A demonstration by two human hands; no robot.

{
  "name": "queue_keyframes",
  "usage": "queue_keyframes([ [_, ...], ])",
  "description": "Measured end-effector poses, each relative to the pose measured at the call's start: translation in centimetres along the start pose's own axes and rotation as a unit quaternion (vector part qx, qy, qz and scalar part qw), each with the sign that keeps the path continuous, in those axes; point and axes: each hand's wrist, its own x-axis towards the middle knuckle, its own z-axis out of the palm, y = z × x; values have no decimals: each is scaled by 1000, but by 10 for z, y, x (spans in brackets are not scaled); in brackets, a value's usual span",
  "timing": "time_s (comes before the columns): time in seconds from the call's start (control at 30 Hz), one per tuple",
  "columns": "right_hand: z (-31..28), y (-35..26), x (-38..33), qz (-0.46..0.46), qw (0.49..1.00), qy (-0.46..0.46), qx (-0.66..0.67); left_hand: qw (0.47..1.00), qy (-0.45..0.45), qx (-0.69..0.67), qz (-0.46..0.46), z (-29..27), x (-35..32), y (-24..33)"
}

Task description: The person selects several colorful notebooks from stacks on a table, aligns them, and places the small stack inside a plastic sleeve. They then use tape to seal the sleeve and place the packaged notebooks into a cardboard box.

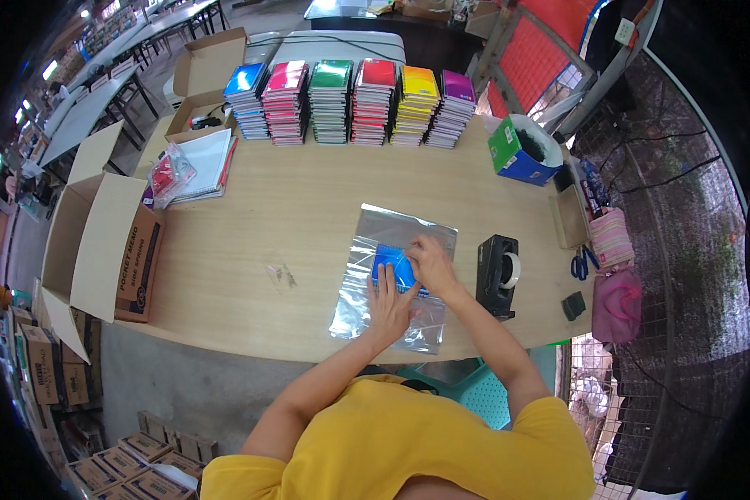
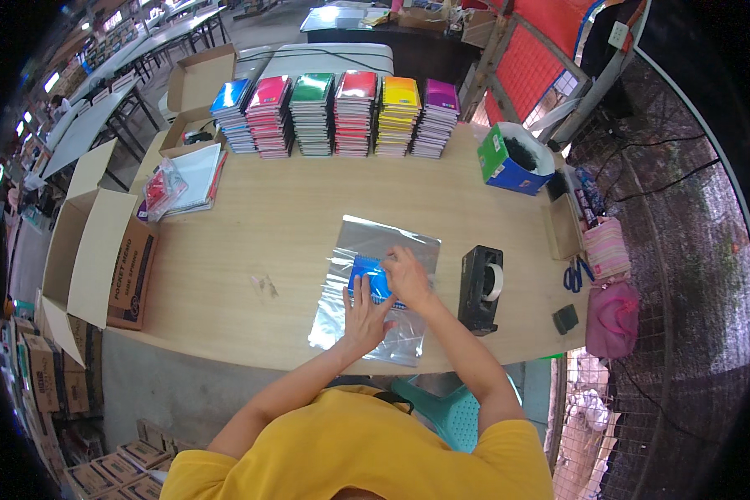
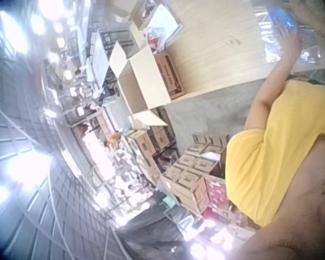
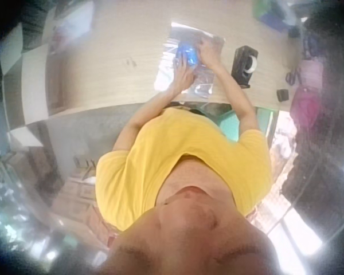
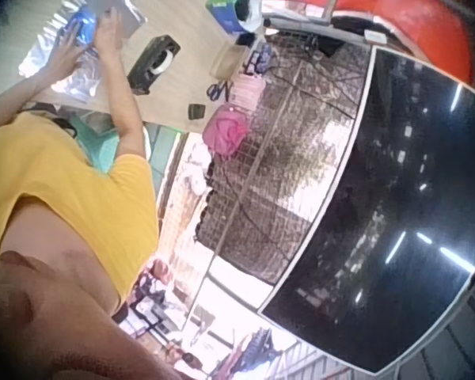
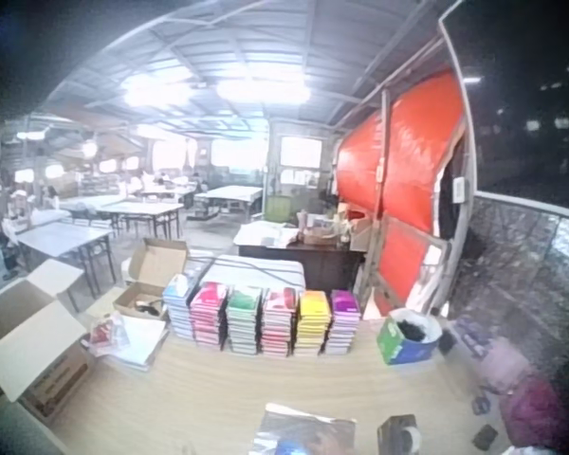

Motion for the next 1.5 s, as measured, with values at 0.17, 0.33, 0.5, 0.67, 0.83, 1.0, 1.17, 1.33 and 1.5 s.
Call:
queue_keyframes([
  [0.17,8,-10,-5,94,993,-72,29,1000,-5,-9,-12,7,0,-2],
  [0.33,11,-15,-8,71,997,-33,-25,1000,-14,-12,1,13,-1,-6],
  [0.5,21,-29,-18,128,991,0,-31,1000,23,17,12,25,3,-11],
  [0.67,28,-35,-23,133,989,33,-45,998,57,22,12,40,4,-16],
  [0.83,28,-36,-22,148,987,28,-52,999,20,31,-2,42,9,-16],
  [1.0,30,-42,-23,173,984,37,-32,999,19,48,-16,50,14,-18],
  [1.17,30,-45,-23,185,982,26,-35,999,11,26,-32,54,17,-17],
  [1.33,32,-47,-24,179,982,4,-62,999,-3,-5,-48,44,23,-9],
  [1.5,25,-48,-31,134,984,-79,-88,997,-66,42,-6,23,15,-16],
])
